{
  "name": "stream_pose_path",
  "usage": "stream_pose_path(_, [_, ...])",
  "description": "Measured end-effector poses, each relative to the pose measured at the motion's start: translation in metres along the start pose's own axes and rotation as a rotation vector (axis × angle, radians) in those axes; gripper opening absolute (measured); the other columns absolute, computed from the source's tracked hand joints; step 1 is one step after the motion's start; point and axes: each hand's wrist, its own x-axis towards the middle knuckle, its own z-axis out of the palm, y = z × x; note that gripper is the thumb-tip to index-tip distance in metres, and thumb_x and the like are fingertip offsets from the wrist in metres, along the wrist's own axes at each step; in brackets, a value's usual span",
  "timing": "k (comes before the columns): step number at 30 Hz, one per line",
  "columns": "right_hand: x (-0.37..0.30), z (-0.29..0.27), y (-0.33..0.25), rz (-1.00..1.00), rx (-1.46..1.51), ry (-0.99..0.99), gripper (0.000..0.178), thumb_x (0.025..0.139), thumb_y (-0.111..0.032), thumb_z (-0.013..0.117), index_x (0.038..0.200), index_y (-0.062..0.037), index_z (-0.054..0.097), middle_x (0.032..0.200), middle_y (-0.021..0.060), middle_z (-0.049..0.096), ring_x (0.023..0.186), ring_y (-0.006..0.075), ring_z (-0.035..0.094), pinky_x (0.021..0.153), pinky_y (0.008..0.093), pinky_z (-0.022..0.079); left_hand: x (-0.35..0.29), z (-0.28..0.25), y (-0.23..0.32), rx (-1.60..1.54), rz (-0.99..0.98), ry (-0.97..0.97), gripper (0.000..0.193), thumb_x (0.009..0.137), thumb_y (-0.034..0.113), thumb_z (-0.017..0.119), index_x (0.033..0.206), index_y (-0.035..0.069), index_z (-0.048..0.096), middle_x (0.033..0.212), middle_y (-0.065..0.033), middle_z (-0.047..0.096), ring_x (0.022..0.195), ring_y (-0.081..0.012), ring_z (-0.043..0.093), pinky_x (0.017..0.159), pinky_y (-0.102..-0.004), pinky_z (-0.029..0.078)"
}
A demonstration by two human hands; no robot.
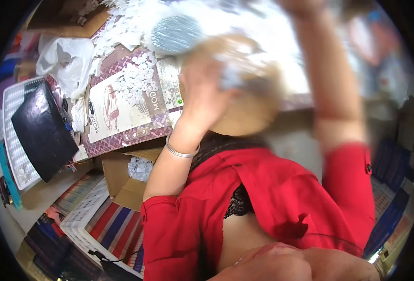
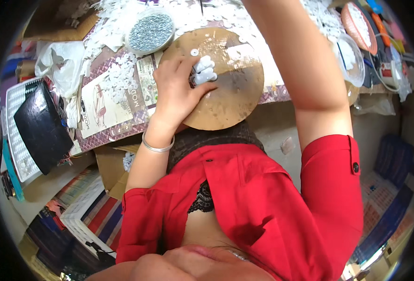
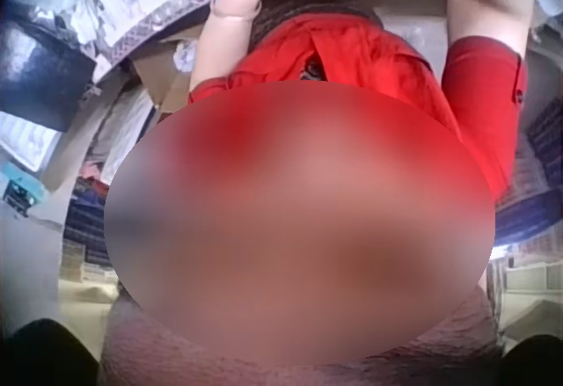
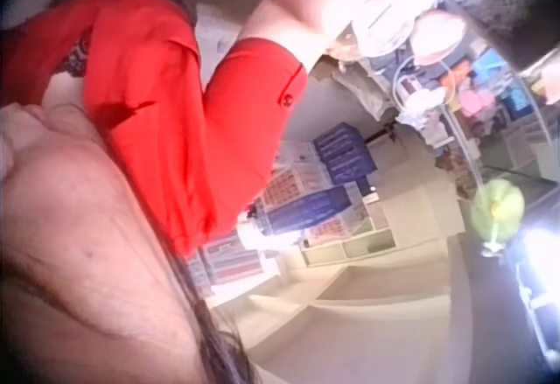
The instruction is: Applying adhesive to small white components on a wooden board using a brush and arranging them.
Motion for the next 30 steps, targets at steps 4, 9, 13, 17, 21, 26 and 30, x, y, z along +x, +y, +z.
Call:
stream_pose_path(4, [-0.085, 0.005, 0.015, 0.198, 0.265, -0.107, 0.067, 0.088, -0.042, 0.072, 0.131, -0.0012, 0.041, 0.069, 0.0069, 0.06, 0.054, 0.016, 0.055, 0.053, 0.0272, 0.047, -0.012, 0.003, -0.005, -0.037, -0.072, 0.07, 0.057, 0.063, 0.029, 0.088, 0.111, 0.009, 0.064, 0.1, -0.0083, 0.059, 0.1, -0.03, 0.055, 0.089, -0.0426, 0.036])
stream_pose_path(9, [-0.126, -0.012, 0.052, 0.171, 0.222, -0.155, 0.086, 0.082, -0.045, 0.079, 0.14, -0.0022, 0.032, 0.085, 0.0098, 0.062, 0.073, 0.0184, 0.061, 0.068, 0.0334, 0.051, -0.013, 0.005, -0.004, -0.048, -0.049, 0.077, 0.057, 0.064, 0.028, 0.088, 0.112, 0.01, 0.063, 0.099, -0.0071, 0.059, 0.101, -0.0296, 0.054, 0.091, -0.0437, 0.034])
stream_pose_path(13, [-0.121, -0.028, 0.07, 0.13, 0.213, -0.324, 0.073, 0.082, -0.039, 0.079, 0.135, -0.0043, 0.041, 0.095, 0.01, 0.063, 0.082, 0.0183, 0.062, 0.08, 0.0318, 0.05, -0.011, 0.008, -0.003, -0.054, -0.039, 0.09, 0.057, 0.063, 0.028, 0.088, 0.111, 0.01, 0.063, 0.098, -0.0067, 0.059, 0.101, -0.0293, 0.055, 0.09, -0.0428, 0.034])
stream_pose_path(17, [-0.129, -0.017, 0.057, 0.023, 0.285, -0.381, 0.04, 0.087, -0.017, 0.072, 0.116, 0.0014, 0.054, 0.084, 0.0091, 0.062, 0.073, 0.016, 0.06, 0.068, 0.03, 0.048, -0.013, 0.007, -0.005, -0.043, -0.068, 0.094, 0.054, 0.061, 0.026, 0.088, 0.107, 0.01, 0.064, 0.098, -0.0065, 0.059, 0.101, -0.0289, 0.055, 0.09, -0.0424, 0.034])
stream_pose_path(21, [-0.14, -0.007, 0.058, -0.101, 0.348, -0.259, 0.054, 0.089, -0.013, 0.07, 0.13, 0.0079, 0.042, 0.076, 0.0074, 0.059, 0.07, 0.0128, 0.057, 0.063, 0.0277, 0.047, -0.013, 0.006, -0.004, -0.06, -0.029, 0.096, 0.051, 0.061, 0.024, 0.088, 0.103, 0.008, 0.065, 0.098, -0.0065, 0.059, 0.099, -0.0286, 0.055, 0.09, -0.0424, 0.035])
stream_pose_path(26, [-0.141, -0.005, 0.056, -0.072, 0.254, -0.364, 0.061, 0.09, -0.017, 0.07, 0.136, 0.0053, 0.036, 0.077, 0.0055, 0.062, 0.076, 0.0119, 0.059, 0.073, 0.0288, 0.049, -0.012, 0.008, -0.004, -0.01, -0.006, 0.13, 0.049, 0.059, 0.024, 0.089, 0.099, 0.008, 0.065, 0.098, -0.0062, 0.059, 0.099, -0.0285, 0.056, 0.09, -0.0423, 0.035])
stream_pose_path(30, [-0.128, -0.023, 0.059, -0.307, -0.016, -0.507, 0.057, 0.089, -0.023, 0.071, 0.131, 0.0004, 0.039, 0.075, 0.0035, 0.062, 0.075, 0.0125, 0.059, 0.072, 0.0273, 0.048, -0.013, 0.008, -0.003, -0.017, -0.03, 0.115, 0.047, 0.061, 0.027, 0.088, 0.097, 0.008, 0.065, 0.097, -0.0059, 0.06, 0.098, -0.0284, 0.056, 0.09, -0.043, 0.035])
